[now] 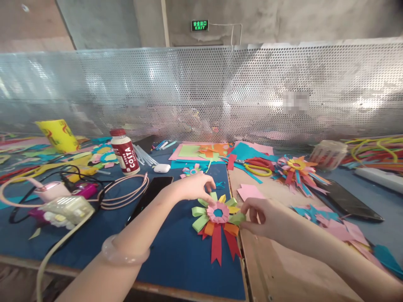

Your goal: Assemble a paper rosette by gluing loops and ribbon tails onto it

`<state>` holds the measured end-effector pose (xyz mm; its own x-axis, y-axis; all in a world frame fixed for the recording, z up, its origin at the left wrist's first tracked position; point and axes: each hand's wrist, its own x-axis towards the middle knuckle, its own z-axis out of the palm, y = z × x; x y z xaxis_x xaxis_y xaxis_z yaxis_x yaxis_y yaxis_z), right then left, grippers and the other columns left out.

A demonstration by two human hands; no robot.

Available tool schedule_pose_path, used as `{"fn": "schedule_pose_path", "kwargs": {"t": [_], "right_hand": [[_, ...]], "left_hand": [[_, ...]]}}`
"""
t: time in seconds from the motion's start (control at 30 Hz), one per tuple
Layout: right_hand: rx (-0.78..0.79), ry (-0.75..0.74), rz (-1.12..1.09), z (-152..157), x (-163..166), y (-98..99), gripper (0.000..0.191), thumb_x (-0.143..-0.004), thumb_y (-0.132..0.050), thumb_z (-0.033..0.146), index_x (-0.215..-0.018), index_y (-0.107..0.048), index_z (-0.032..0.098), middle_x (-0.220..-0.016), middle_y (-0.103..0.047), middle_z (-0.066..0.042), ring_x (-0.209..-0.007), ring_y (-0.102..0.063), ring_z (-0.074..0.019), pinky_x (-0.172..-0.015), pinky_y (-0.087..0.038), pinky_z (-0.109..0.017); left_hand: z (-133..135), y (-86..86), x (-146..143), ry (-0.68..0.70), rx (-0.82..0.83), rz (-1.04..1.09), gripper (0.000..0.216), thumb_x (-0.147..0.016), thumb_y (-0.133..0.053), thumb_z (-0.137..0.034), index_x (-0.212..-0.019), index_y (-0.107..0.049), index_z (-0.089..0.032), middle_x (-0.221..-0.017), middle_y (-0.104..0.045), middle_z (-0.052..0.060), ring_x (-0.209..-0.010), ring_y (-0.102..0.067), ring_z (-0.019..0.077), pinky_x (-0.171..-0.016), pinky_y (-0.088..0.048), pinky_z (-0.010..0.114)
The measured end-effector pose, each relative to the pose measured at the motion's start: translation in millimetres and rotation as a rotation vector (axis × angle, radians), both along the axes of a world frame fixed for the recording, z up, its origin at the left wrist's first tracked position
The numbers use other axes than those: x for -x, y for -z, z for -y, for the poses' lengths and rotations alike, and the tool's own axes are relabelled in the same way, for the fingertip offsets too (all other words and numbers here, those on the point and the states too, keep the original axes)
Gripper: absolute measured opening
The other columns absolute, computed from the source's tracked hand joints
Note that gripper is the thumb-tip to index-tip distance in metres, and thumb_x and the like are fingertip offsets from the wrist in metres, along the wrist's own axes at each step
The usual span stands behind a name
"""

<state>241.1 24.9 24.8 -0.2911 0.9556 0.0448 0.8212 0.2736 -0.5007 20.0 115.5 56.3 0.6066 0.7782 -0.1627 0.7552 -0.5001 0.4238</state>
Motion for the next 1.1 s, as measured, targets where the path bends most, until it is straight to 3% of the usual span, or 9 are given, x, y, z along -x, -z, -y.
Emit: {"fn": "schedule_pose_path", "kwargs": {"t": [0.33,0.57,1.1], "right_hand": [[0.040,-0.013,-0.021,-0.5,-1.1,-0.3,0.012,-0.073,-0.059,0.034,-0.079,-0.057,0.023,-0.067,-0.056,0.003,-0.057,-0.048,-0.0117,-0.050,-0.033,-0.023],[-0.011,0.000,-0.003,-1.9,0.5,5.7,0.016,-0.074,-0.060,0.039,-0.078,-0.057,0.024,-0.062,-0.055,0.004,-0.054,-0.048,-0.0119,-0.049,-0.033,-0.023],[-0.074,-0.009,-0.017,-4.1,4.0,10.7,0.014,-0.071,-0.061,0.031,-0.081,-0.059,0.022,-0.062,-0.059,0.002,-0.052,-0.048,-0.0119,-0.048,-0.033,-0.023]], "left_hand": [[-1.0,2.1,0.7,-0.022,0.042,0.010,0.051,-0.059,-0.070,-0.043,-0.103,-0.059,-0.019,-0.103,-0.063,0.005,-0.086,-0.060,0.0197,-0.063,-0.041,0.024],[-1.6,1.9,0.5,-0.015,0.052,0.010,0.052,-0.060,-0.070,-0.044,-0.104,-0.059,-0.018,-0.101,-0.063,0.005,-0.084,-0.060,0.0192,-0.066,-0.041,0.024],[3.0,-3.9,0.5,-0.005,0.015,0.026,0.047,-0.062,-0.068,-0.045,-0.100,-0.060,-0.019,-0.101,-0.064,0.005,-0.085,-0.059,0.0186,-0.066,-0.041,0.024]]}}
